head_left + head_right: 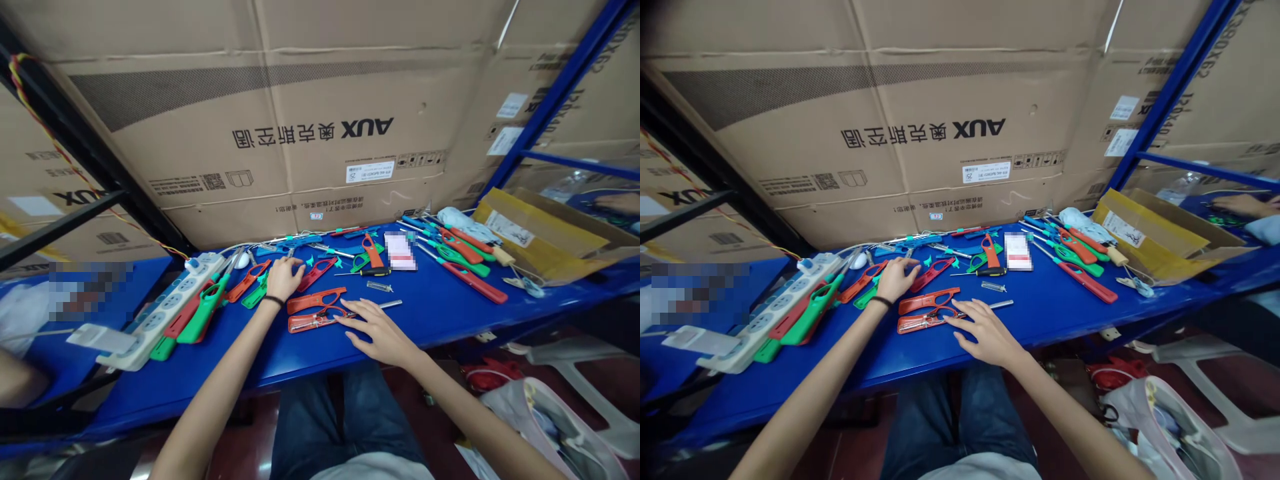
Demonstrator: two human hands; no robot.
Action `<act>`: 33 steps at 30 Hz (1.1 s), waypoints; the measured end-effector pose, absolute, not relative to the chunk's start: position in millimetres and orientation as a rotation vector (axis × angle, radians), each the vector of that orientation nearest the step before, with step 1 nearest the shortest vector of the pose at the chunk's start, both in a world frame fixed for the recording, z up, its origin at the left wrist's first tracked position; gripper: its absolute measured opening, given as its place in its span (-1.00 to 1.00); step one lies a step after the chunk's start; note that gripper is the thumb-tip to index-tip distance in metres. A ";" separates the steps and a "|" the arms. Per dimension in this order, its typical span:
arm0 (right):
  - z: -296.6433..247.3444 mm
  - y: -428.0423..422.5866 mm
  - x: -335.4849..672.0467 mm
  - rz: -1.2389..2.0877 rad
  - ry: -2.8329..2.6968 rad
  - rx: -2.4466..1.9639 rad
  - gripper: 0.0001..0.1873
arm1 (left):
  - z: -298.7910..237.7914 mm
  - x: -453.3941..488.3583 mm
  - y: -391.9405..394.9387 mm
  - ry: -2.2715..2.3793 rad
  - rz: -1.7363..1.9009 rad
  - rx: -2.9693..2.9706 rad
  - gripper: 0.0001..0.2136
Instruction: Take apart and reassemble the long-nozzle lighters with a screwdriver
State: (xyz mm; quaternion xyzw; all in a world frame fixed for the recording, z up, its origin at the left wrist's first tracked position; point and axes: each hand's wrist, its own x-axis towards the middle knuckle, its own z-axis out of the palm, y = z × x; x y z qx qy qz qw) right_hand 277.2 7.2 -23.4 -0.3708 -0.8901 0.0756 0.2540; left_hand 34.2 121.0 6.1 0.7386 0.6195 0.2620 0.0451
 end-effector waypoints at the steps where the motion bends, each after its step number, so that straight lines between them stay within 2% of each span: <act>1: -23.0 7.1 277.2 0.205 -2.417 -1.005 -0.57 | 5.7 37.6 133.0 1.908 0.789 2.244 -0.83; 5: -21.3 6.6 276.4 0.221 -2.389 -1.004 -0.52 | 1.5 48.7 155.5 1.890 0.784 2.229 -0.88; 10: -21.6 5.5 277.2 0.216 -2.265 -0.988 -0.62 | -2.3 43.9 153.4 1.800 0.857 2.171 -0.93; 16: -16.9 8.2 276.2 0.268 -2.015 -1.050 -0.73 | 8.9 37.0 118.5 1.527 0.993 2.075 -0.76; 23: -3.5 22.0 258.8 0.482 -1.986 -1.040 -0.64 | 24.1 47.6 53.1 1.018 0.848 1.983 -0.63; 28: -4.5 24.1 250.0 0.537 -1.950 -1.070 -0.78 | 21.1 43.5 43.8 1.005 0.887 1.841 -0.62; 33: -8.8 24.8 249.6 0.592 -1.942 -1.117 -0.85 | 8.1 40.3 42.2 1.013 0.900 1.776 -0.65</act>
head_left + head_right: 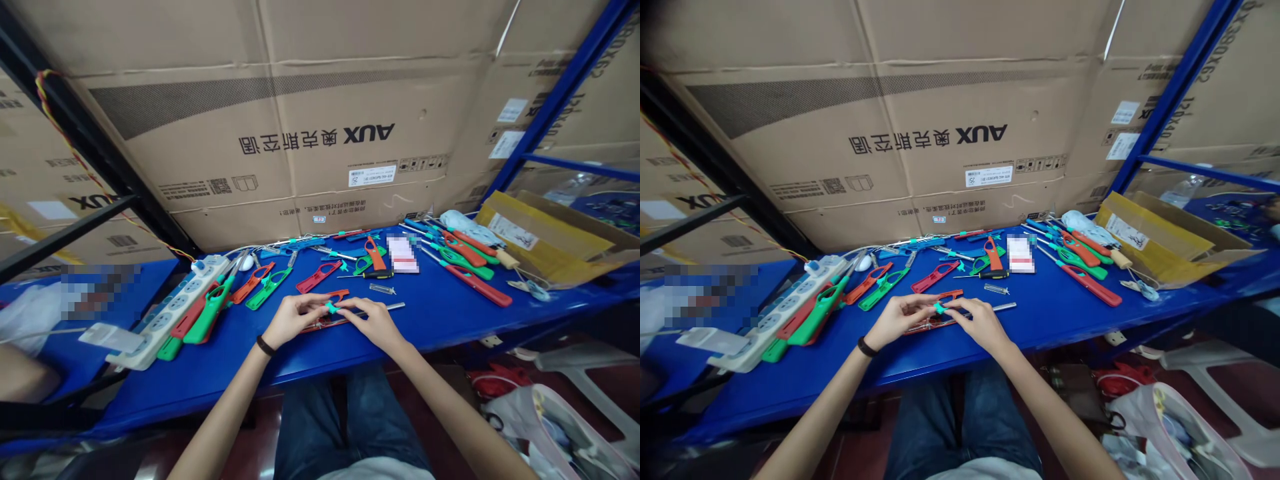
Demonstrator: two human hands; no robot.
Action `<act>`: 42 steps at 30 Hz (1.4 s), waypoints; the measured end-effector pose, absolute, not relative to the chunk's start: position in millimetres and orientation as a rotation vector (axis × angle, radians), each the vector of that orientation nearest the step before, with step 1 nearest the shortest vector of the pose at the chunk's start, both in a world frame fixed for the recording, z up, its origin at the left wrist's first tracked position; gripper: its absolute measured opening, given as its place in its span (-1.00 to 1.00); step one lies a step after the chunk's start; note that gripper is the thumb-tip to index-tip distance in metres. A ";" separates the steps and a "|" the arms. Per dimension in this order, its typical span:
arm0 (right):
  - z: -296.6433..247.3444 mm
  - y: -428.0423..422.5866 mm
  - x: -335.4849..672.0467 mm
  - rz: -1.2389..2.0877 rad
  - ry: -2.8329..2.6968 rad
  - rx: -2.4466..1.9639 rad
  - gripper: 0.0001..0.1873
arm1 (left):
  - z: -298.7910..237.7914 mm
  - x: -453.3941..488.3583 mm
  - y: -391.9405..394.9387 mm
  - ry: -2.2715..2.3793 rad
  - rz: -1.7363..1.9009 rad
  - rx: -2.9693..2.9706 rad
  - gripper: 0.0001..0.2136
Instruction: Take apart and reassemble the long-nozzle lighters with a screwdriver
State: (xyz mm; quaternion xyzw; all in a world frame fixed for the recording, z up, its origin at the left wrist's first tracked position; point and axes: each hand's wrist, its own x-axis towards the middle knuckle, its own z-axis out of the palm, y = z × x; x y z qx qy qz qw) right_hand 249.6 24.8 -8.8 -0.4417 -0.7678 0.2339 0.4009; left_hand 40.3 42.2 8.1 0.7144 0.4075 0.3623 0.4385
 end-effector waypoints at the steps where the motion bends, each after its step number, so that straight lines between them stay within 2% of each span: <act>1: -10.0 24.9 249.6 0.594 -1.938 -1.124 -0.85 | 4.4 41.3 41.1 1.021 0.913 1.770 -0.67; 7: -14.5 25.6 251.6 0.479 -2.041 -1.126 -0.87 | -9.3 47.9 31.6 1.111 1.019 1.807 -0.75; 11: -13.4 25.9 259.2 0.419 -2.096 -1.127 -0.87 | -7.5 47.5 15.5 1.267 1.091 2.139 -0.81; 17: -19.8 25.1 268.5 0.488 -2.095 -1.167 -0.89 | -9.8 52.4 -5.2 1.452 0.935 2.522 -0.88; 42: -13.9 39.3 267.8 0.540 -2.273 -1.088 -0.89 | -21.3 63.6 -4.6 1.343 0.983 2.305 -0.94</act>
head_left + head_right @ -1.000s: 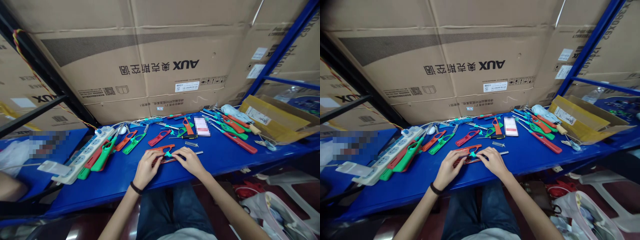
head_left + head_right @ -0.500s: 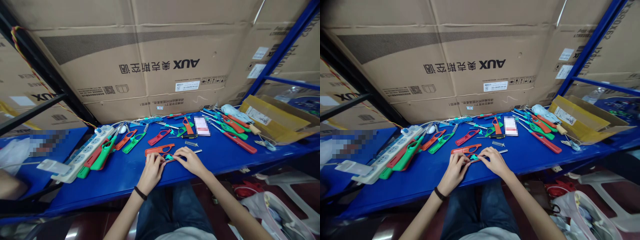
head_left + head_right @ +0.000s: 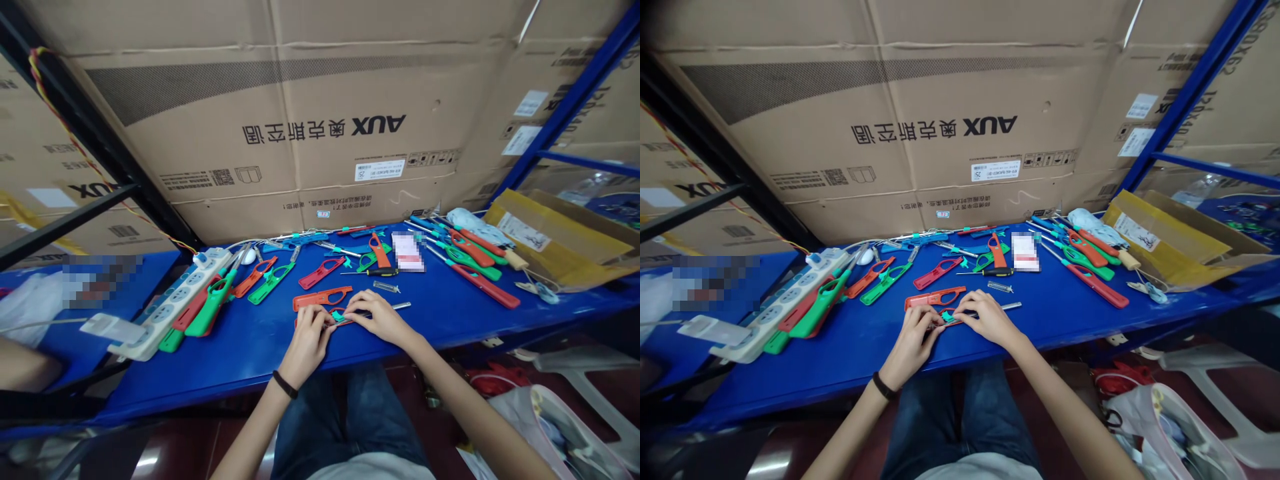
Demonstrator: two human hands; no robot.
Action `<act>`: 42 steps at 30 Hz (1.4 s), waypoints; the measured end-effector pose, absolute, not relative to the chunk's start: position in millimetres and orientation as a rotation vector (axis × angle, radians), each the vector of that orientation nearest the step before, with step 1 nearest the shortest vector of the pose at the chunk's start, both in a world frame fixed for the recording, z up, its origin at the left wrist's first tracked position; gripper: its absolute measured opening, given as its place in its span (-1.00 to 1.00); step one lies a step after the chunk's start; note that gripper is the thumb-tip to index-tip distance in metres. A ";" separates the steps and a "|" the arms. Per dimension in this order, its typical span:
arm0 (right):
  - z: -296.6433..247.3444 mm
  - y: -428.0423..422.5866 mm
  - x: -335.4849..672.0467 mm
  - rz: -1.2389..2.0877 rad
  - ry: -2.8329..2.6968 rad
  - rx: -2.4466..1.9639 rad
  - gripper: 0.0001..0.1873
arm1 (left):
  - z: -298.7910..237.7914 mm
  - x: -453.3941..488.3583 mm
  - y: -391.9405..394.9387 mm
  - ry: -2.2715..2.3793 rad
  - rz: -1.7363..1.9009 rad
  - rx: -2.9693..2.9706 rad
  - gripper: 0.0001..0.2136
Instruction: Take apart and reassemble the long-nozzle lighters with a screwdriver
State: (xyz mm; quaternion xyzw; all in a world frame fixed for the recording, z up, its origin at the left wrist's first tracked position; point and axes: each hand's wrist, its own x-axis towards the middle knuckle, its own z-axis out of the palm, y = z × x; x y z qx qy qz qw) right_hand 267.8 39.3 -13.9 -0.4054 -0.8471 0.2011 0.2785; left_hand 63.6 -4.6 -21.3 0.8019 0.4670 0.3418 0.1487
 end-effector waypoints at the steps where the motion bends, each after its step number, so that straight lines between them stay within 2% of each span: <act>1: -12.7 38.9 267.8 0.550 -2.284 -1.082 -0.89 | -21.1 63.3 -5.1 1.336 0.977 2.307 -0.94; 18: 6.0 21.9 258.6 0.359 -2.554 -1.036 -0.84 | -25.2 57.9 -19.9 1.379 1.103 2.375 -0.89; 27: -9.9 12.2 258.0 0.125 -2.498 -0.992 -0.82 | -26.7 57.0 -20.8 1.346 1.095 2.326 -0.90; 37: -20.4 6.9 257.8 0.092 -2.335 -0.902 -0.83 | -27.1 56.8 -21.2 1.354 1.112 2.318 -0.92; 42: -13.7 10.6 258.5 -0.010 -2.525 -0.866 -0.81 | -26.9 56.9 -21.2 1.348 1.136 2.281 -0.92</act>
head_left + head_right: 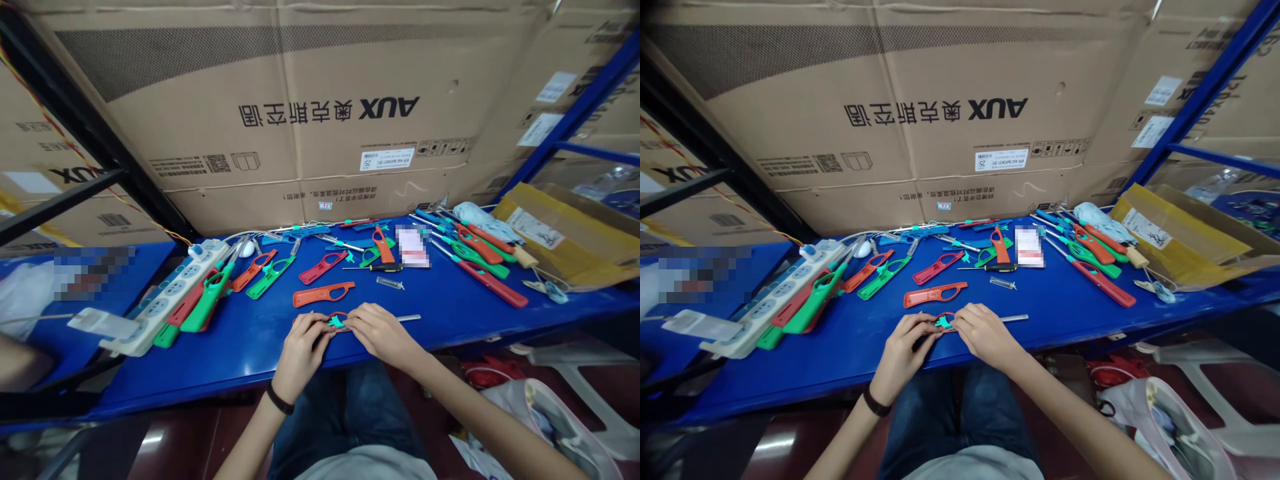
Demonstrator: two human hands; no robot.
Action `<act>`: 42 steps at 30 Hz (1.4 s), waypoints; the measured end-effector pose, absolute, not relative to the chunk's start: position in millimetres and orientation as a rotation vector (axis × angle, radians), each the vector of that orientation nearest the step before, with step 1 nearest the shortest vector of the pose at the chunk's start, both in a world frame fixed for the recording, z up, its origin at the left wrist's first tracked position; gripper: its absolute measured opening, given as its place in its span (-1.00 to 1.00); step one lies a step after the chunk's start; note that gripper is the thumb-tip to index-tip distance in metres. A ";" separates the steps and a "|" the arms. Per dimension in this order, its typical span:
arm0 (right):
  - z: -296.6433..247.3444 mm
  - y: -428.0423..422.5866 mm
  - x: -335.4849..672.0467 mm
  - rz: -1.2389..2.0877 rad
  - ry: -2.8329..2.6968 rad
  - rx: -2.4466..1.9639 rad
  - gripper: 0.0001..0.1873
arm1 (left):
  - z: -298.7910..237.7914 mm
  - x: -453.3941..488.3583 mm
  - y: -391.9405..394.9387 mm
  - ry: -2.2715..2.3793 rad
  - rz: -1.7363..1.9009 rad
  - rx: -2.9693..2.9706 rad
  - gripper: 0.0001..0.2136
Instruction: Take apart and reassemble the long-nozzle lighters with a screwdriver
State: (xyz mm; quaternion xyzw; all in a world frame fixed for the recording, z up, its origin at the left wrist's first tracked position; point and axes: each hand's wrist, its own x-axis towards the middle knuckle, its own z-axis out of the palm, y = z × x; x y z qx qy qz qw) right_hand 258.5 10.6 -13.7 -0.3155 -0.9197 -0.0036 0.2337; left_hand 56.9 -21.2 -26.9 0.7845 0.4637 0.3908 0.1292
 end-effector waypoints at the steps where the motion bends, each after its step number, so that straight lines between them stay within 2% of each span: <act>1: -11.5 12.0 258.6 -0.021 -2.584 -0.859 -0.81 | -26.7 57.0 -21.1 1.348 1.142 2.274 -0.92; 10: -1.7 19.1 257.5 0.207 -2.537 -0.932 -0.84 | -26.1 56.9 -19.6 1.359 1.133 2.279 -0.91; 23: 2.2 17.6 256.4 0.285 -2.525 -0.986 -0.84 | -24.4 57.0 -20.1 1.376 1.125 2.287 -0.91; 29: -7.1 17.4 257.7 0.063 -2.603 -0.864 -0.82 | -25.2 56.0 -18.9 1.364 1.121 2.284 -0.91; 38: -1.0 1.5 234.5 -0.516 -2.934 -0.728 -0.78 | -25.0 56.5 -18.7 1.368 1.129 2.277 -0.90; 42: -13.4 -13.8 220.1 -0.587 -2.853 -0.839 -0.78 | -23.9 55.7 -18.1 1.391 1.129 2.273 -0.89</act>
